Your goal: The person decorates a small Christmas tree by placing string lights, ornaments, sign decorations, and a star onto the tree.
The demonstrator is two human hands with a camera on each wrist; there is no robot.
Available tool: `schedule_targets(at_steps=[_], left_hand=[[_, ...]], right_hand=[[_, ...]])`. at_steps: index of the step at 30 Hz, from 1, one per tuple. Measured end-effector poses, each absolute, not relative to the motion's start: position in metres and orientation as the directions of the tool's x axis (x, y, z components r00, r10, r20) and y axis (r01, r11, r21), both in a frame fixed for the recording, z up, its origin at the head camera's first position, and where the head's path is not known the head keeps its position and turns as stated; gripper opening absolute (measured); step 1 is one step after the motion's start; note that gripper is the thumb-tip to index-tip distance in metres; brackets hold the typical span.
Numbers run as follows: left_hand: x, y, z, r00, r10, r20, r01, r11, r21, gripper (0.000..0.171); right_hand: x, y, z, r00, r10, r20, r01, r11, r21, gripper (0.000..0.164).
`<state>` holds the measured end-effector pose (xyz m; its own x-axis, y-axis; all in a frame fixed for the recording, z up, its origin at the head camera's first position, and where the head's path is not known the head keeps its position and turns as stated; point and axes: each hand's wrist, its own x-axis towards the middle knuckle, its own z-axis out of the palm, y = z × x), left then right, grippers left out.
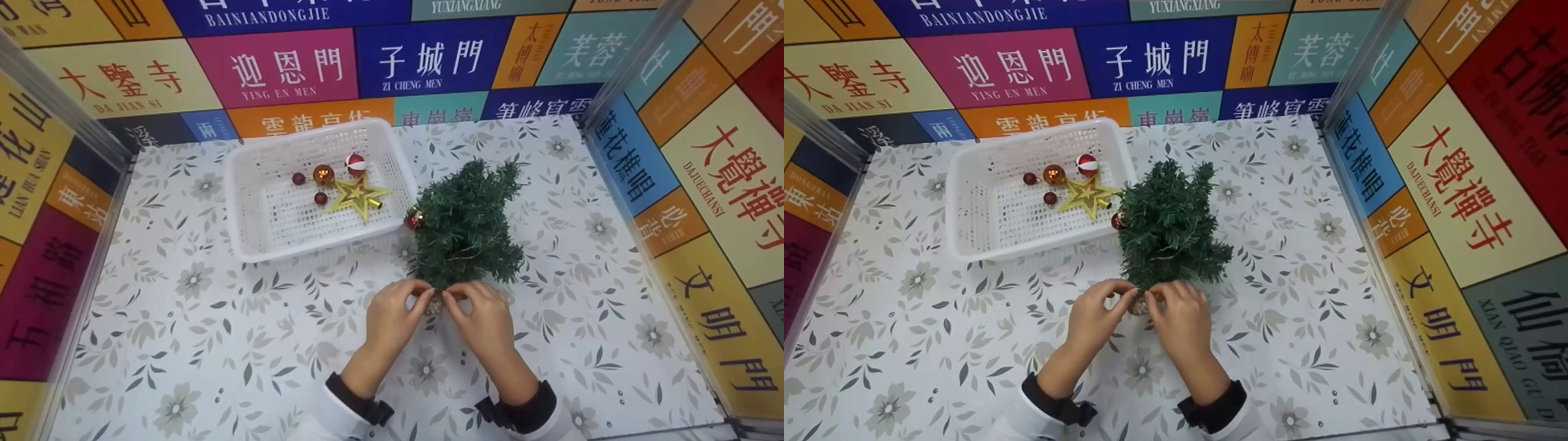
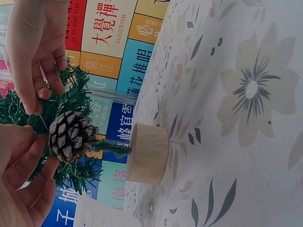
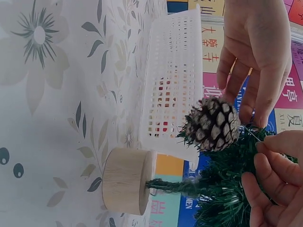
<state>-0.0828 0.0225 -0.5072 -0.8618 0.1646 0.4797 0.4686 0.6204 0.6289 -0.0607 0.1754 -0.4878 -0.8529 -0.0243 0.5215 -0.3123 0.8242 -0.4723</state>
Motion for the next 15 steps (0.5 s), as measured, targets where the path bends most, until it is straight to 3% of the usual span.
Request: schedule_targets(at_steps=[15], left_hand=[[-0.0894,0.0302,-0.5068,-0.840,0.112,0.530,0.475,0.623,0.621,0.011]], right_hand=[[-0.0674,0.1735,-0.4864,-0.840,0.017,0.542,-0.298,0.821,-0.487,0.008]])
